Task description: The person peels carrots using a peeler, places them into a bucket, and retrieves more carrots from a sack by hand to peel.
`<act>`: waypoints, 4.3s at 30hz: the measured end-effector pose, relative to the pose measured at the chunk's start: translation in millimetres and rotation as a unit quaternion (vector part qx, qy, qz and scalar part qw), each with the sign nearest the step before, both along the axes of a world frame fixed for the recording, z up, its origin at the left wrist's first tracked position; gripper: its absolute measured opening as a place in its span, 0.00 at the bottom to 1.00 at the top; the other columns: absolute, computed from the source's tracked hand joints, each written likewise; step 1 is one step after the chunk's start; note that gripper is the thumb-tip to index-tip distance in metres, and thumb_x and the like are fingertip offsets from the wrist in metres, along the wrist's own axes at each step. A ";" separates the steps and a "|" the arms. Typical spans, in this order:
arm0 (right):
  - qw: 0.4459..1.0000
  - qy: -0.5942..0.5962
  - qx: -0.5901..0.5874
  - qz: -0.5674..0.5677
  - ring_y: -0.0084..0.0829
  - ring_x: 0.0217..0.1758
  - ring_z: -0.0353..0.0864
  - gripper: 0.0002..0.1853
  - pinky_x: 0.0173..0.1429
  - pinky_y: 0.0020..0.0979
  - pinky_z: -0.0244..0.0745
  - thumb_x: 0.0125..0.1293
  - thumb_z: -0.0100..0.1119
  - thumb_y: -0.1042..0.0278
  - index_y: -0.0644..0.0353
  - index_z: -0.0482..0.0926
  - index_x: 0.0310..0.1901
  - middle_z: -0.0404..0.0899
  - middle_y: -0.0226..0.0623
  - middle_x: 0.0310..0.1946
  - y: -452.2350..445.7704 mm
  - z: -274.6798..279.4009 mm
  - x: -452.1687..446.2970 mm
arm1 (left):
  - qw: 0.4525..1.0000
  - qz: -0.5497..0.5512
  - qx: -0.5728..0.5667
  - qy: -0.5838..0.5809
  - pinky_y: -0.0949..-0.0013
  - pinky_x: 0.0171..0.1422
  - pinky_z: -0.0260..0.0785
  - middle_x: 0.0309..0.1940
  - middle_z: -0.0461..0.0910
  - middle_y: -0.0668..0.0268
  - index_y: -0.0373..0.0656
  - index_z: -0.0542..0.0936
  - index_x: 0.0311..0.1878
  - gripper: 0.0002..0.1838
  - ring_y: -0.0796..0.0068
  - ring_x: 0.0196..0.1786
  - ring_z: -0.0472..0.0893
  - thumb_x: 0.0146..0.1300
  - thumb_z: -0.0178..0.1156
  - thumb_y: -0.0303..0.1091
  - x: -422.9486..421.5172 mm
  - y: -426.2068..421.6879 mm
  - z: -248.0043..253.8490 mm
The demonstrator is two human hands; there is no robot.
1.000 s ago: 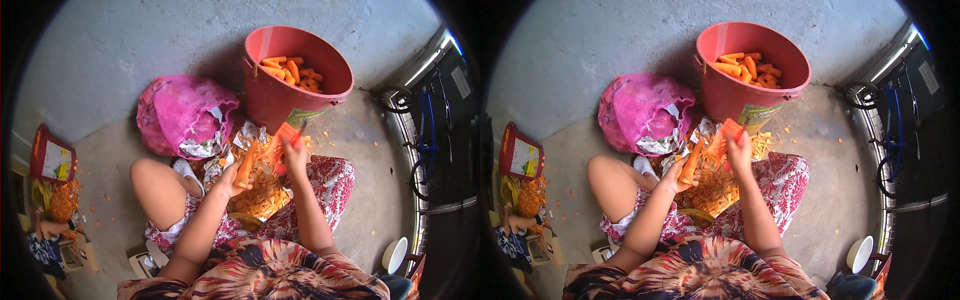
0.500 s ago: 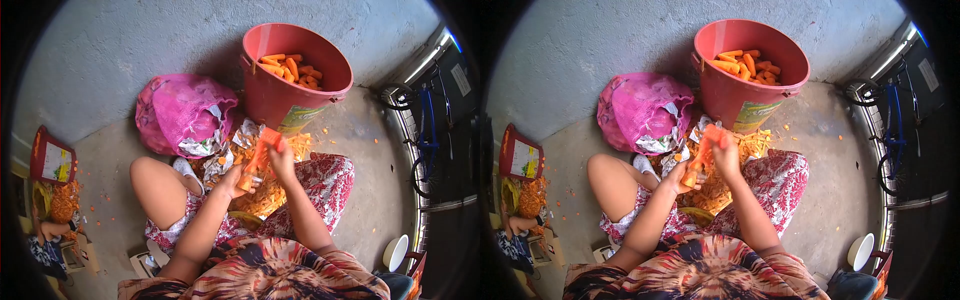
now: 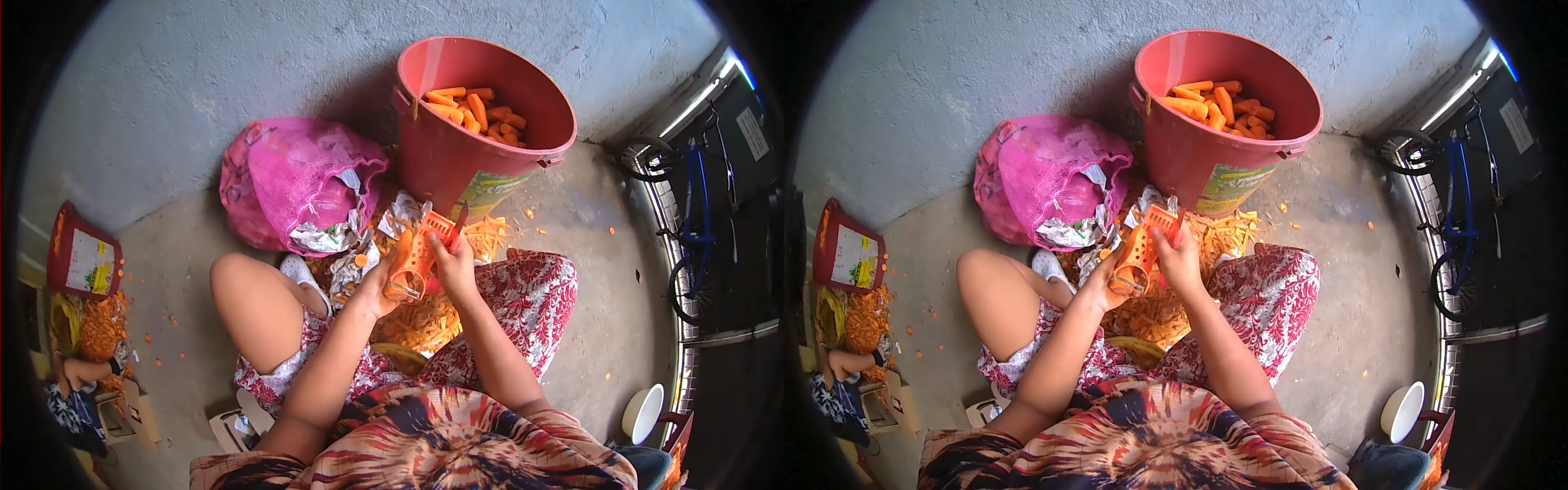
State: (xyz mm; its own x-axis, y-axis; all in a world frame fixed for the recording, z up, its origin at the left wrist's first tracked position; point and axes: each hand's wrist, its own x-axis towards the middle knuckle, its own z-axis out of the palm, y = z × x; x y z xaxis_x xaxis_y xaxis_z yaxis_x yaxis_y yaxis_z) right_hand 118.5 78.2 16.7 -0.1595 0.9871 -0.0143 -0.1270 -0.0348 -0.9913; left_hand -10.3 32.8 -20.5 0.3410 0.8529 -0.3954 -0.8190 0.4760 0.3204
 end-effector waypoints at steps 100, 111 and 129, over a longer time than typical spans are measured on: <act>0.980 0.119 -0.156 0.019 0.18 0.18 0.69 0.08 0.20 0.19 0.64 0.59 0.42 0.74 0.60 0.72 0.37 0.73 0.29 0.20 20.6 -78.3 23.5 | 0.922 -0.068 0.307 0.226 0.69 0.56 0.62 0.54 0.63 0.62 0.38 0.68 0.48 0.21 0.71 0.54 0.66 0.49 0.59 0.24 -15.0 3.6 24.8; 0.917 -0.386 0.012 0.098 0.46 0.33 0.75 0.08 0.38 0.39 0.67 0.54 0.49 0.68 0.62 0.69 0.33 0.73 0.50 0.26 -1.1 -30.6 21.5 | 0.851 -0.084 0.186 0.483 0.76 0.38 0.68 0.42 0.69 0.61 0.32 0.63 0.50 0.25 0.77 0.40 0.72 0.52 0.60 0.34 -7.1 -0.4 1.1; 0.910 -0.353 -0.030 0.213 0.34 0.28 0.74 0.10 0.36 0.32 0.67 0.56 0.51 0.65 0.61 0.74 0.36 0.75 0.43 0.25 -4.2 -13.3 27.9 | 0.990 -0.091 0.096 0.043 0.79 0.16 0.55 0.19 0.63 0.71 0.39 0.70 0.41 0.28 0.83 0.14 0.61 0.58 0.38 0.57 -28.9 10.8 -8.6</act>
State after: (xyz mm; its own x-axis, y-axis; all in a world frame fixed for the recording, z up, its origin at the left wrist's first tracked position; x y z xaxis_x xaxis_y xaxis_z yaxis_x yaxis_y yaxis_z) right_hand 146.4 74.0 3.3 -0.4587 0.8316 -0.3132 0.5790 0.0124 -0.8152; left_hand -39.2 43.6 -29.1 0.4680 0.8427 -0.2662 -0.6907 0.5367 0.4847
